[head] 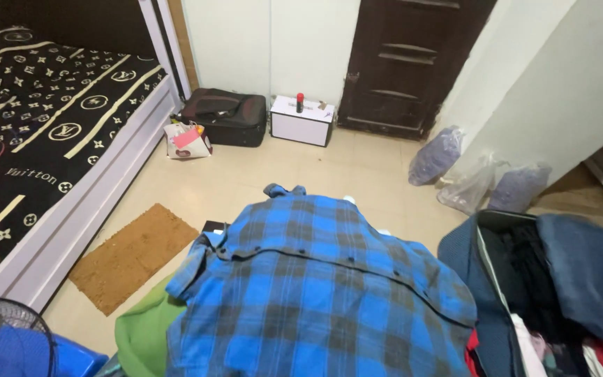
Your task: Folding a blue flannel shirt on the floor and organizing clothes near a suitcase.
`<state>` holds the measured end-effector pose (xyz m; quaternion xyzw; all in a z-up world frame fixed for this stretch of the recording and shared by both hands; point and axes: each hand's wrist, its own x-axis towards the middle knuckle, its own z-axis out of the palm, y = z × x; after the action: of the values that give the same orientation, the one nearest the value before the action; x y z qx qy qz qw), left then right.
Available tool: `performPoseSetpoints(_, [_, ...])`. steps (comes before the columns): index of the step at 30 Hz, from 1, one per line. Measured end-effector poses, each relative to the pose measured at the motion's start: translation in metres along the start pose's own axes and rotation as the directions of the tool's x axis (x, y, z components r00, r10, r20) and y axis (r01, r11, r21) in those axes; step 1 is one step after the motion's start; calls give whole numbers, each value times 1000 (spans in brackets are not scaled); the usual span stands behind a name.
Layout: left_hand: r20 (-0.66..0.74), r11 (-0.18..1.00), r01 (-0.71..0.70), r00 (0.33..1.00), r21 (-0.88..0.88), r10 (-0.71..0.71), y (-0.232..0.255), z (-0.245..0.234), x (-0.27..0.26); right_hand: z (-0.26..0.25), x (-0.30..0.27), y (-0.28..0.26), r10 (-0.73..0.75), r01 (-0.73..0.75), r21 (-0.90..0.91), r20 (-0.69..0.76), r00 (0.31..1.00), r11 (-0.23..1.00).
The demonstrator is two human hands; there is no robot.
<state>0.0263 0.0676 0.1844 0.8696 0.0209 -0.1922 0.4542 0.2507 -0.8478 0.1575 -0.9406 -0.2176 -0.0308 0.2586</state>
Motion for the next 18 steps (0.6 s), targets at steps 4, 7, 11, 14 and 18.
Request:
performPoseSetpoints(4, [4,997,68,998,35,-68,48,-49,96,-87,170,-158,97,-100,73,44,994,992])
performPoseSetpoints(7, [-197,991,123,972,-46,-130,106,-69,181,-71,282,-232,62,-66,127,34,998,990])
performPoseSetpoints(11, [-349,857,8,912,-515,-218,122,-72,314,35,453,-221,-53,45,141,54,997,989])
performPoseSetpoints(14, [-343,978,29,934,-209,-100,69,-52,437,125,524,-213,52,-77,124,190,980,989])
performPoseSetpoints(18, [-211,953,220,941,-210,-264,107,-27,477,215,568,-189,60,-75,44,263,963,996])
